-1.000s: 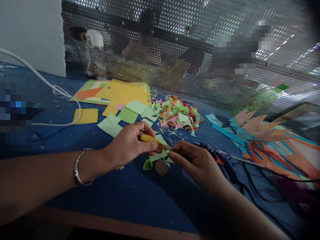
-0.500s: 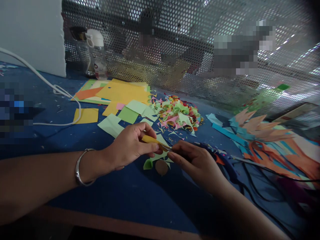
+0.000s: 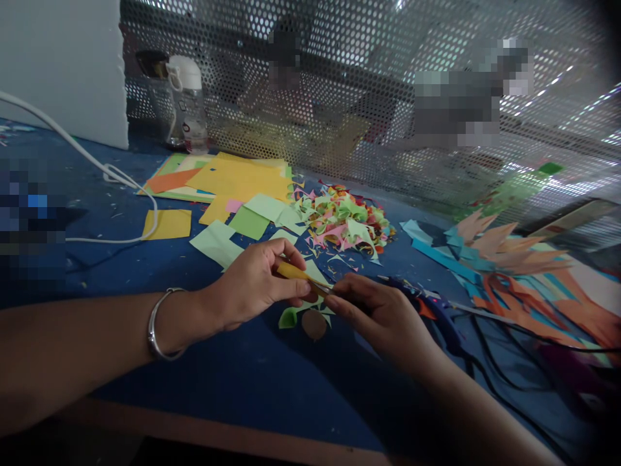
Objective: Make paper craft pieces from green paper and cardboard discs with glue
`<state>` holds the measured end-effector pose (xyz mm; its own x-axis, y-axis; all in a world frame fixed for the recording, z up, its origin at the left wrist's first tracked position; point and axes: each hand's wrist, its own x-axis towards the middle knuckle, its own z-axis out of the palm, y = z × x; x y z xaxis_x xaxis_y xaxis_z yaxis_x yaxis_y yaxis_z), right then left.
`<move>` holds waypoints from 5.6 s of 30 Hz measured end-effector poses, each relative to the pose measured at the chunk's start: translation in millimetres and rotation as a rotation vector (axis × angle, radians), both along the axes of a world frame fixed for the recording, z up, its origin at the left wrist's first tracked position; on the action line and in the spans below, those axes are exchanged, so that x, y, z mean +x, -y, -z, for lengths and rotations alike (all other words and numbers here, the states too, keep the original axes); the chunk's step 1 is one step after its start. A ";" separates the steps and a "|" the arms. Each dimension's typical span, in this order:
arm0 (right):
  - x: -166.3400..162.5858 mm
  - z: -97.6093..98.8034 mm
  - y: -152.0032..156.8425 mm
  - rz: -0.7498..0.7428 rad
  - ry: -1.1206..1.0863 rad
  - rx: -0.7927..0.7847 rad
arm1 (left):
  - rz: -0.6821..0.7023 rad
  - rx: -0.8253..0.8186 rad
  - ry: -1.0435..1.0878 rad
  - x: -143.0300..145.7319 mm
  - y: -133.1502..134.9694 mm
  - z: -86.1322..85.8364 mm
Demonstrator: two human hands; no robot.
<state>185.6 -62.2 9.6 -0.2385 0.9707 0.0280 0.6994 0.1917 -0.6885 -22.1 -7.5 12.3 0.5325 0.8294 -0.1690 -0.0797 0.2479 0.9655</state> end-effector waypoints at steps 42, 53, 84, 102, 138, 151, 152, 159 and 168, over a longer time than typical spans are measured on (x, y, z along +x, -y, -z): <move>0.6 0.8 -1.0 0.021 -0.023 0.007 | 0.040 -0.227 0.002 -2.8 -4.9 -1.1; 2.2 2.5 -1.1 0.012 0.007 0.018 | 0.050 -0.220 -0.009 -2.5 -4.5 -0.3; 0.6 2.5 -0.3 -0.002 0.019 0.046 | 0.118 -0.134 -0.113 -4.1 -6.9 0.3; -0.4 4.7 0.8 -0.002 -0.011 0.023 | 0.134 -0.157 -0.108 -4.1 -5.5 1.2; 0.4 1.6 0.2 -0.014 0.006 0.033 | 0.150 -0.219 -0.047 -3.5 -4.4 1.8; -0.5 0.8 -0.4 -0.001 0.022 0.038 | 0.159 -0.232 -0.027 -2.7 -3.8 2.0; -0.8 0.4 -0.3 0.000 0.027 0.037 | 0.156 -0.234 -0.028 -2.6 -3.8 1.8; 0.0 0.7 1.0 -0.013 0.036 0.048 | 0.151 -0.260 -0.027 -2.4 -3.4 1.2; -1.5 -0.4 0.9 -0.018 0.009 0.045 | 0.145 -0.284 -0.044 -2.2 -4.3 0.6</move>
<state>184.1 -63.0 10.0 -0.2559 0.9642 0.0693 0.7015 0.2345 -0.6730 -24.3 -3.1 11.8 0.6290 0.6615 -0.4085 0.0164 0.5141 0.8576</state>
